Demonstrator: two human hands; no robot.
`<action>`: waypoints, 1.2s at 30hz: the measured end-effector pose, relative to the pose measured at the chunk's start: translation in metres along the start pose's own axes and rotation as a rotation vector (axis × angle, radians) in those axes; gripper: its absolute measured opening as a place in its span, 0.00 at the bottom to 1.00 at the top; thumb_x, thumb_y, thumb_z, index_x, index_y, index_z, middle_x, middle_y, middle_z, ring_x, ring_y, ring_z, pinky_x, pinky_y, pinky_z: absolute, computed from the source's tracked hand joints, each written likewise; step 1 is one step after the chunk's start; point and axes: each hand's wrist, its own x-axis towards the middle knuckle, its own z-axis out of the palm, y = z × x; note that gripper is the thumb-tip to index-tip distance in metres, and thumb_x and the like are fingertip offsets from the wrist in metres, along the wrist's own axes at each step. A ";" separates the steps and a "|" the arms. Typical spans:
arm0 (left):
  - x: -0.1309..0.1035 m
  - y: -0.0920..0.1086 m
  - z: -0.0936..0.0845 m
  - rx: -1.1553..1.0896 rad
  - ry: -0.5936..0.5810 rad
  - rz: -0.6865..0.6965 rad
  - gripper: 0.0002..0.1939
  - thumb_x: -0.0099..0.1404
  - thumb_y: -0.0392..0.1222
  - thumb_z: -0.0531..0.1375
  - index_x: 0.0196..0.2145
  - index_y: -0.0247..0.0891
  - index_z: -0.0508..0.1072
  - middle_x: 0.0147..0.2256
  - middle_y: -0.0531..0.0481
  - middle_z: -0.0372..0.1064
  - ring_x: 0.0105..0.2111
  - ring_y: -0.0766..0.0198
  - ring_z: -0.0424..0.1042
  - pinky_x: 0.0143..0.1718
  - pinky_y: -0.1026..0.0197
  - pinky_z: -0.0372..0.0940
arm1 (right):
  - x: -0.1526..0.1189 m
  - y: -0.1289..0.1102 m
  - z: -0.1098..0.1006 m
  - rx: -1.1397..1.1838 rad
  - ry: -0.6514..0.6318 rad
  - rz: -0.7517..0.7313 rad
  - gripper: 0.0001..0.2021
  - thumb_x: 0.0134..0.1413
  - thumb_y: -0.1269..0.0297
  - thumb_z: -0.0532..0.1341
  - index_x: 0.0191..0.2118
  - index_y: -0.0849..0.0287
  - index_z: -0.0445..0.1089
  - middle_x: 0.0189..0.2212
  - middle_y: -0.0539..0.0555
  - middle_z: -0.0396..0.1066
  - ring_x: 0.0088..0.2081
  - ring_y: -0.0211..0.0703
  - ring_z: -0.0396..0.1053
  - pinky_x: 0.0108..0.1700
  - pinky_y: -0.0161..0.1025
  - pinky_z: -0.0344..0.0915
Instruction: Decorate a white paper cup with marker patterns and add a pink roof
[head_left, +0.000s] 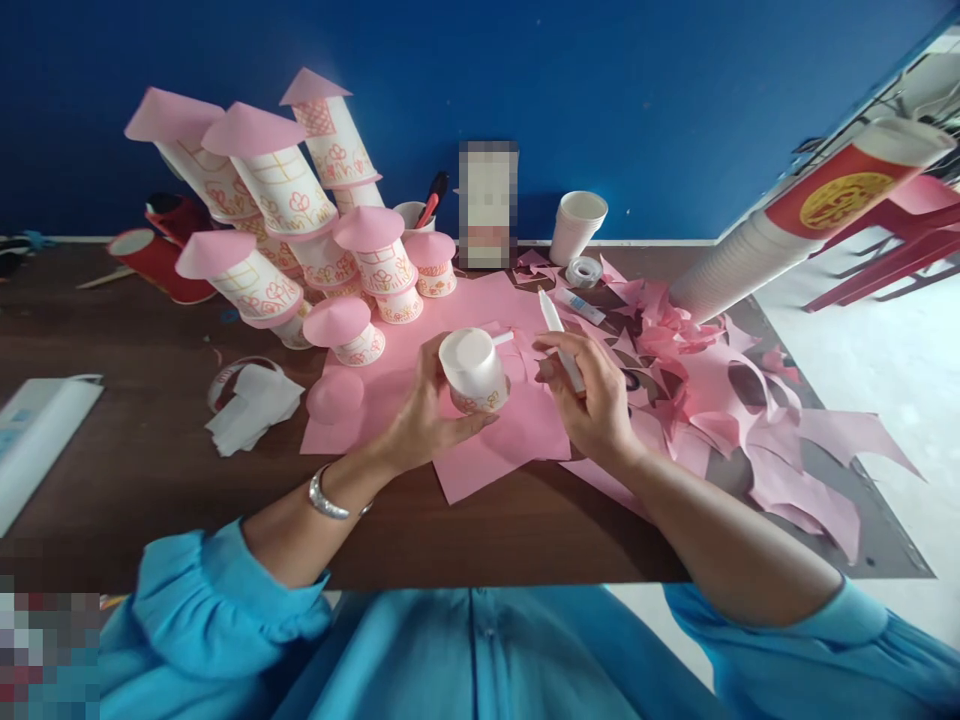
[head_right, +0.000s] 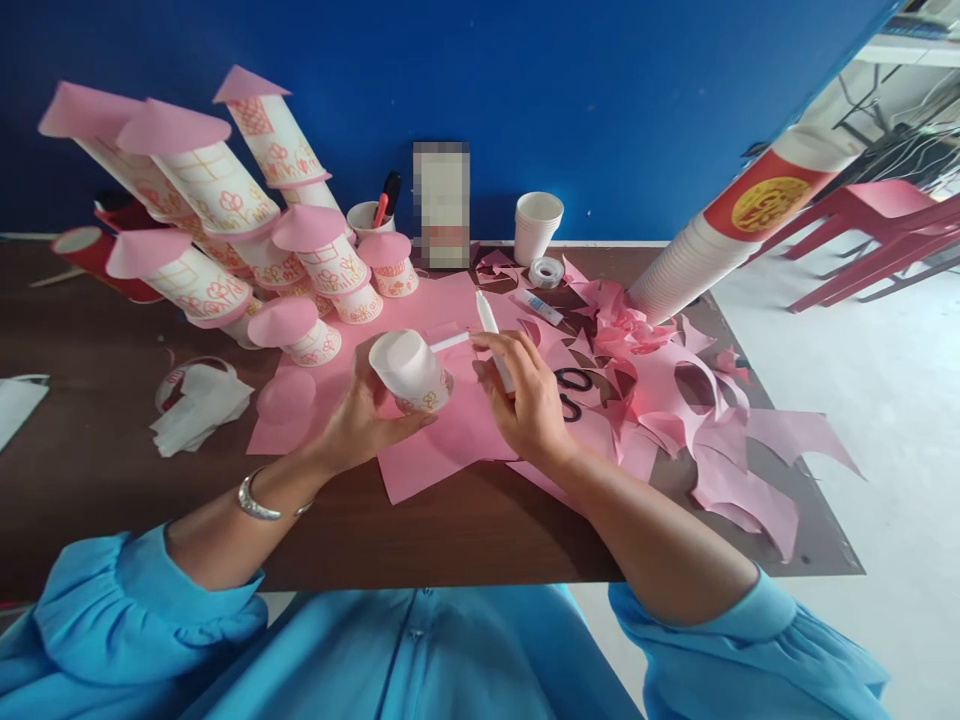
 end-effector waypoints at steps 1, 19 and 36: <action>0.000 -0.001 0.000 0.089 0.008 0.021 0.46 0.61 0.52 0.76 0.67 0.49 0.55 0.66 0.35 0.64 0.64 0.40 0.71 0.60 0.37 0.73 | 0.000 0.006 0.001 0.012 -0.011 0.038 0.10 0.75 0.65 0.60 0.57 0.50 0.72 0.42 0.53 0.79 0.41 0.45 0.78 0.47 0.45 0.76; 0.005 0.011 -0.012 0.434 -0.136 0.090 0.59 0.57 0.57 0.78 0.75 0.43 0.52 0.69 0.30 0.64 0.68 0.35 0.66 0.69 0.32 0.65 | -0.004 0.023 0.012 0.115 -0.050 0.080 0.15 0.78 0.66 0.52 0.64 0.51 0.67 0.47 0.53 0.78 0.29 0.34 0.74 0.41 0.39 0.75; 0.004 0.003 -0.057 0.782 -0.072 -0.151 0.14 0.71 0.53 0.63 0.48 0.44 0.79 0.43 0.44 0.82 0.44 0.49 0.79 0.45 0.50 0.71 | -0.010 0.001 0.009 0.188 -0.011 0.028 0.15 0.77 0.63 0.55 0.65 0.53 0.62 0.44 0.53 0.78 0.28 0.35 0.73 0.35 0.39 0.74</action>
